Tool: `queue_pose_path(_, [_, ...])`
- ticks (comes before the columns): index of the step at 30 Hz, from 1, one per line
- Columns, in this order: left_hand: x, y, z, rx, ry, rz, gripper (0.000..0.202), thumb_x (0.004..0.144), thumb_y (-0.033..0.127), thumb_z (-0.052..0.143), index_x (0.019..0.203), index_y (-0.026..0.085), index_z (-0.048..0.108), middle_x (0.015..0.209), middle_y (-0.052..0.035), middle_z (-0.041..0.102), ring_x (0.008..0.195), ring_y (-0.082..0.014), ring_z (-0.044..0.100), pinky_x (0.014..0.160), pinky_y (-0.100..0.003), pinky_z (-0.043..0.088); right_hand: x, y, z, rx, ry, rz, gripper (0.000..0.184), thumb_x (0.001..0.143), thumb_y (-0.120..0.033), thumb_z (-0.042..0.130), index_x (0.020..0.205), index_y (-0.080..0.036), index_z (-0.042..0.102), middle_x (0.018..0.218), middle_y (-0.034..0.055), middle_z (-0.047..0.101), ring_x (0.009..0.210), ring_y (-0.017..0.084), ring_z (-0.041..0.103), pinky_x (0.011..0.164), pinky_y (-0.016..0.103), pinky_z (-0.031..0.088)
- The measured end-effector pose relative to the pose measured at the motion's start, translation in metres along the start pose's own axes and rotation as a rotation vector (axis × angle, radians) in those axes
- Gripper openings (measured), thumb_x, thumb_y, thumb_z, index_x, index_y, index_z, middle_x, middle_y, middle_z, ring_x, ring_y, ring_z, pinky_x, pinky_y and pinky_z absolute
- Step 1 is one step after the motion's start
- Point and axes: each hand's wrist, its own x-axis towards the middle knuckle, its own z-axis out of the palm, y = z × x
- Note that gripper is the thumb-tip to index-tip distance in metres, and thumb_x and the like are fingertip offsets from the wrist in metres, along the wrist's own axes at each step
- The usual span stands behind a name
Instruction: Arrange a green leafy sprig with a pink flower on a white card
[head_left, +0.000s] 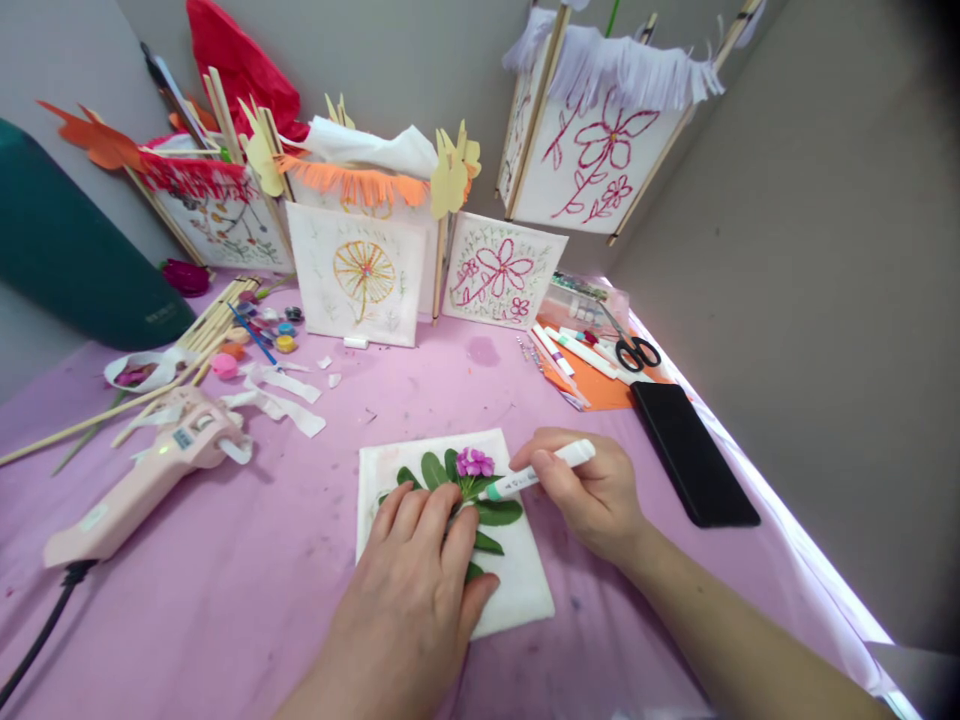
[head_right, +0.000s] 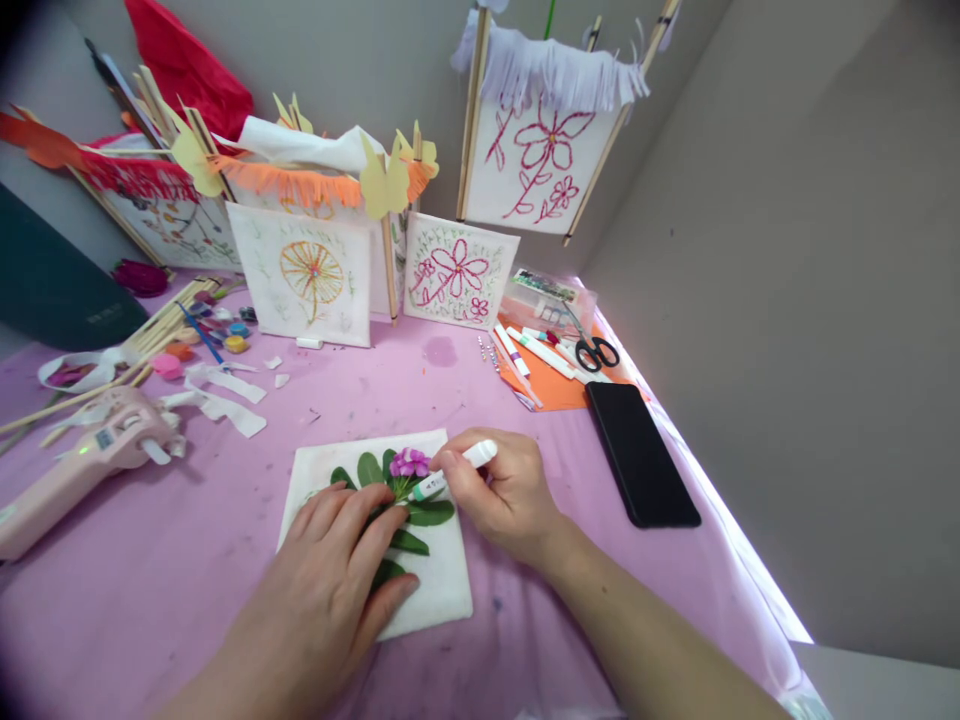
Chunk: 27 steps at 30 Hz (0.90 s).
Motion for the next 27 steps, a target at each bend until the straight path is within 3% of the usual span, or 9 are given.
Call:
queue_pose_path(12, [-0.0003, -0.0001, 0.0000, -0.006, -0.008, -0.005, 0.033, 0.083, 0.028, 0.062, 0.112, 0.012, 0.057, 0.117, -0.0131, 0.056, 0.104, -0.0313, 0.049, 0.094, -0.057, 0.042, 0.0003, 0.0013, 0.0073, -0.038, -0.032, -0.109, 0.020, 0.086, -0.017, 0.051, 0.074, -0.016, 0.067, 0.059, 0.0006, 0.062, 0.050, 0.009, 0.054, 0.049, 0.020, 0.042])
queue_pose_path(27, [-0.0006, 0.0002, -0.0011, 0.009, 0.008, 0.005, 0.033, 0.083, 0.027, 0.062, 0.111, 0.011, 0.057, 0.115, -0.0135, 0.056, 0.102, -0.0315, 0.048, 0.093, -0.057, 0.042, 0.0035, -0.0006, 0.0006, -0.128, -0.086, -0.206, 0.023, 0.087, -0.016, 0.047, 0.069, -0.016, 0.062, 0.054, -0.0007, 0.053, 0.047, 0.009, 0.047, 0.047, 0.022, 0.036])
